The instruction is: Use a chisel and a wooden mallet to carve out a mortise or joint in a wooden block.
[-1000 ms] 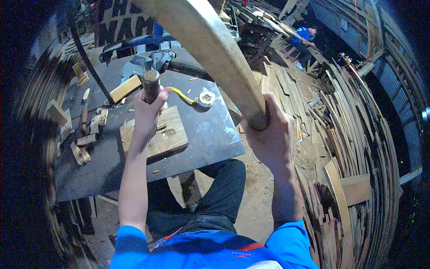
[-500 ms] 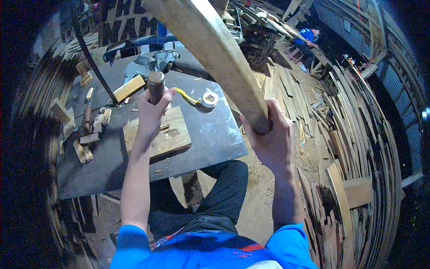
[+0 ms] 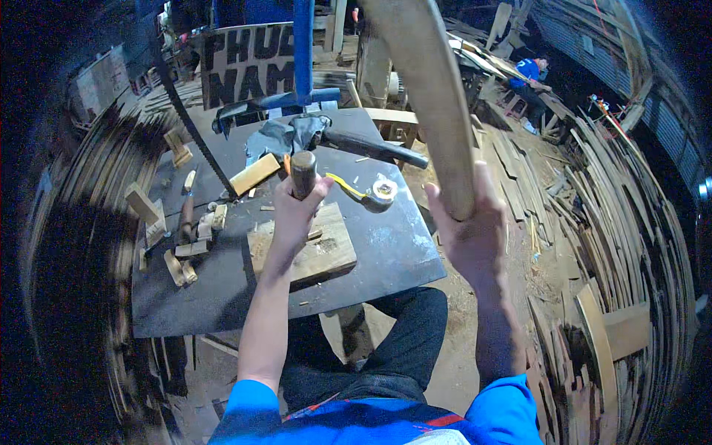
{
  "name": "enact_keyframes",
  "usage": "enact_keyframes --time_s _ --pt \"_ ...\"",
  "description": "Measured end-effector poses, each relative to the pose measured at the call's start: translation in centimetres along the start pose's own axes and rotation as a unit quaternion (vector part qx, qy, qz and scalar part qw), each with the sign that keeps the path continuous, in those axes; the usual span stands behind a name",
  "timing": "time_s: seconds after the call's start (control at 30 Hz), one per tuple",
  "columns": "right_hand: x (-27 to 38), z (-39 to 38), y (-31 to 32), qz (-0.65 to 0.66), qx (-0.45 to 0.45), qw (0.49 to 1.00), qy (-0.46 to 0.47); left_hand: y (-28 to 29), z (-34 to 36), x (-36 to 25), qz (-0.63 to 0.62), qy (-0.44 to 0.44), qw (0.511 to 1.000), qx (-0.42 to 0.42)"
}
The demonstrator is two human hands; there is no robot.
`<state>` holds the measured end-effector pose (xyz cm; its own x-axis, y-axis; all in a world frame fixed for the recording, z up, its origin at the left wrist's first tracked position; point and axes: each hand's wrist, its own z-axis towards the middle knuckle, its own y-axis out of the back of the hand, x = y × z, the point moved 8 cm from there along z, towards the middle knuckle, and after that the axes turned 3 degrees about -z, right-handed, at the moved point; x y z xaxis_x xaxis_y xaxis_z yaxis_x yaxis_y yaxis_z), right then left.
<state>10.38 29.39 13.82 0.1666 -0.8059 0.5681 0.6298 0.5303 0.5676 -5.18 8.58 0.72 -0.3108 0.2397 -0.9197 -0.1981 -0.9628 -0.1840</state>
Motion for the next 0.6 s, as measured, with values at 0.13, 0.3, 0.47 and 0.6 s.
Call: enact_keyframes --time_s 0.13,0.3,0.47,0.6 --pt "-1.5 -0.5 -3.3 -0.154 0.172 0.971 0.066 0.3 -0.3 0.4 -0.011 -0.001 0.999 -0.034" --pt "-0.9 0.0 -2.5 -0.121 0.15 0.979 0.061 0.8 0.3 1.0 -0.053 -0.002 0.998 -0.021" --pt "0.1 0.6 -1.3 -0.038 0.062 0.995 0.068 -0.3 0.1 0.0 -0.007 -0.014 1.0 -0.009" --pt "-1.0 -0.3 -3.2 -0.112 0.104 0.978 0.138 -0.4 0.3 0.6 -0.042 -0.014 0.999 -0.028"
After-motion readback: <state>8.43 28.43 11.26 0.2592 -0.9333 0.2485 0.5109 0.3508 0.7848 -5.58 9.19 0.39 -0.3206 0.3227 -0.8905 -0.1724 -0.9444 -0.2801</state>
